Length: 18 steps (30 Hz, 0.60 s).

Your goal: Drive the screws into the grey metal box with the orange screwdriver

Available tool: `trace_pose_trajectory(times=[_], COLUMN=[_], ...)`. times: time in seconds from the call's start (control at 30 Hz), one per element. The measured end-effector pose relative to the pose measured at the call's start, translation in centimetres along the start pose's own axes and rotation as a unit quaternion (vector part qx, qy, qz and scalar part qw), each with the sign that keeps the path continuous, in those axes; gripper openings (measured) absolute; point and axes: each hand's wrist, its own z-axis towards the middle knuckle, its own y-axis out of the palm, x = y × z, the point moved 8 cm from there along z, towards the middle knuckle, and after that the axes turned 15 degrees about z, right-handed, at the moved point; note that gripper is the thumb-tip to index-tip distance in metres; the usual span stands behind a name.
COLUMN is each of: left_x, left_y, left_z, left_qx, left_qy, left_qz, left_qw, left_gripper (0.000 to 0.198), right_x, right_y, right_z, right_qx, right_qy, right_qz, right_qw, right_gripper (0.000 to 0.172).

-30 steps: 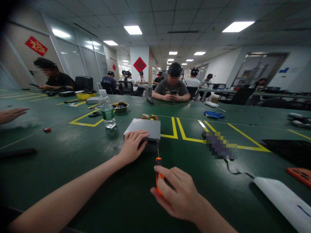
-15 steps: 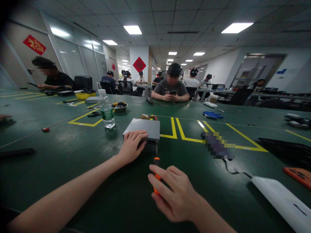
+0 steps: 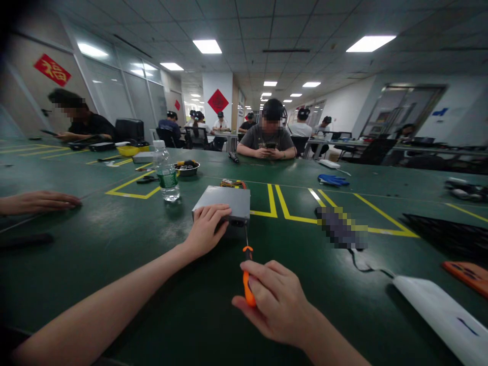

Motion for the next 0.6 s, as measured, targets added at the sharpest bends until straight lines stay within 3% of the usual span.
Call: trace_pose_trajectory(times=[0.1,0.33,0.6], left_x=[-0.01,-0.03,-0.07], left_y=[-0.02,-0.15,0.08], left_z=[0.02,-0.01,0.01], left_qx=[-0.001,-0.002,-0.002], left_qy=[0.001,0.003,0.002], left_qz=[0.000,0.000,0.005], left_qw=[1.000,1.000,1.000], left_gripper=[0.027,0.027,0.028], right_x=[0.07,-0.22,0.17], right_y=[-0.08,-0.20,-0.33], right_z=[-0.24,-0.01,0.15], right_qx=[-0.021,-0.047,-0.008], right_qy=[0.001,-0.011,0.002], right_qz=[-0.028,-0.055,-0.051], right_qw=[0.999,0.997,0.999], right_gripper=[0.014,0.028,0.015])
